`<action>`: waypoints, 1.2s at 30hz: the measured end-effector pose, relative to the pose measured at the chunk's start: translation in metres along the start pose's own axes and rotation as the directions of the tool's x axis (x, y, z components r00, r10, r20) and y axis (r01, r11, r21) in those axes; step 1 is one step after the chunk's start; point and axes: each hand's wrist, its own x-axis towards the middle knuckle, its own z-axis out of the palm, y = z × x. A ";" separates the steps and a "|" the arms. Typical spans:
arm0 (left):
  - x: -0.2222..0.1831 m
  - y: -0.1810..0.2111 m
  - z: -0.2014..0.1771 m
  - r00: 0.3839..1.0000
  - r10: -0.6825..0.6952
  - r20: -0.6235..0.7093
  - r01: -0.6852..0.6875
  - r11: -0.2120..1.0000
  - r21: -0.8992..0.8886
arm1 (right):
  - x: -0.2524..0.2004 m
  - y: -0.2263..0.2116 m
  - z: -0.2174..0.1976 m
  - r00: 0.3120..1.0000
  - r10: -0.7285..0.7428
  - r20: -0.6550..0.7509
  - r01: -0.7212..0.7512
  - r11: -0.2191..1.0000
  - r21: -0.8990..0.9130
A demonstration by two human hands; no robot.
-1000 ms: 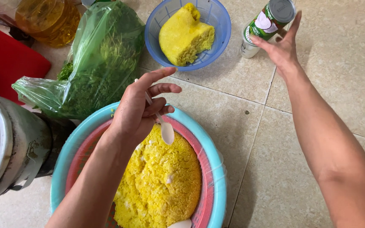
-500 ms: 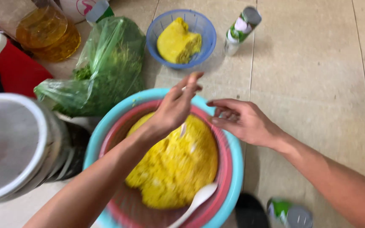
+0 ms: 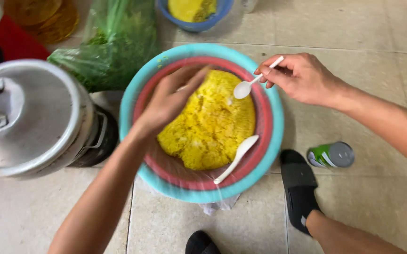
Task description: Preparing sticky rice by mixing in coconut milk and other ingredients in a large basin.
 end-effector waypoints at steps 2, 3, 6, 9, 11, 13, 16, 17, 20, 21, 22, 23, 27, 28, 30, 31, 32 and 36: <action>-0.021 -0.005 -0.024 0.976 -0.217 -0.001 0.217 0.974 0.066 | -0.004 0.021 -0.006 0.993 -0.041 0.108 0.019 0.981 0.195; -0.032 -0.002 -0.030 0.976 -0.216 0.020 0.214 0.975 0.066 | -0.008 0.026 -0.008 0.995 -0.022 0.099 0.003 0.980 0.197; -0.059 0.010 -0.041 0.968 -0.250 0.034 0.247 0.966 0.078 | -0.017 0.048 -0.016 0.979 0.074 0.189 -0.126 0.951 0.284; -0.072 0.044 -0.022 0.942 -0.336 0.027 0.324 0.925 0.196 | -0.040 0.084 -0.024 0.975 0.179 0.128 -0.220 0.839 0.499; -0.072 0.072 0.002 0.905 -0.414 0.092 0.379 0.887 0.264 | -0.062 0.114 -0.036 0.966 0.256 0.022 -0.231 0.827 0.513; -0.067 0.082 0.044 0.842 -0.495 0.215 0.398 0.839 0.371 | -0.086 0.164 -0.045 0.934 0.354 0.050 -0.295 0.684 0.668; -0.055 0.084 0.117 0.729 -0.536 0.425 0.384 0.835 0.394 | -0.097 0.229 -0.033 0.898 0.426 0.112 -0.306 0.418 0.855; -0.054 0.083 0.141 0.684 -0.487 0.544 0.386 0.873 0.297 | -0.094 0.246 -0.022 0.888 0.436 0.148 -0.303 0.310 0.901; -0.058 0.027 0.230 0.654 -0.445 0.612 0.257 0.891 0.374 | -0.071 0.202 0.005 0.945 0.280 0.169 -0.264 0.350 0.899; -0.055 0.016 0.258 0.666 -0.471 0.579 0.274 0.876 0.397 | -0.055 0.189 0.016 0.954 0.241 0.180 -0.257 0.339 0.905; -0.050 0.003 0.284 0.699 -0.415 0.583 0.187 0.892 0.411 | -0.039 0.175 0.027 0.992 0.111 0.057 -0.114 0.609 0.785; -0.047 -0.011 0.312 0.721 -0.350 0.599 0.094 0.905 0.415 | -0.030 0.161 0.035 0.998 -0.040 -0.038 0.055 0.811 0.582; -0.041 -0.031 0.373 0.822 -0.352 0.447 0.139 0.886 0.443 | 0.018 0.125 0.063 0.869 -0.395 -0.299 0.428 0.902 0.051; -0.048 -0.045 0.388 0.879 -0.318 0.354 0.159 0.898 0.411 | 0.028 0.122 0.068 0.795 -0.547 -0.262 0.532 0.837 -0.132; -0.052 -0.055 0.407 0.928 -0.267 0.260 0.160 0.915 0.371 | 0.043 0.127 0.083 0.707 -0.680 -0.194 0.609 0.725 -0.322; -0.052 -0.050 0.411 0.925 -0.291 0.245 0.195 0.916 0.351 | 0.046 0.133 0.094 0.716 -0.679 -0.164 0.593 0.715 -0.371; -0.051 -0.045 0.415 0.921 -0.314 0.230 0.230 0.915 0.331 | 0.050 0.140 0.104 0.725 -0.676 -0.133 0.576 0.701 -0.419; -0.046 -0.048 0.438 0.987 -0.155 0.039 0.137 0.945 0.297 | 0.025 0.125 0.074 0.819 -0.553 -0.153 0.512 0.824 -0.242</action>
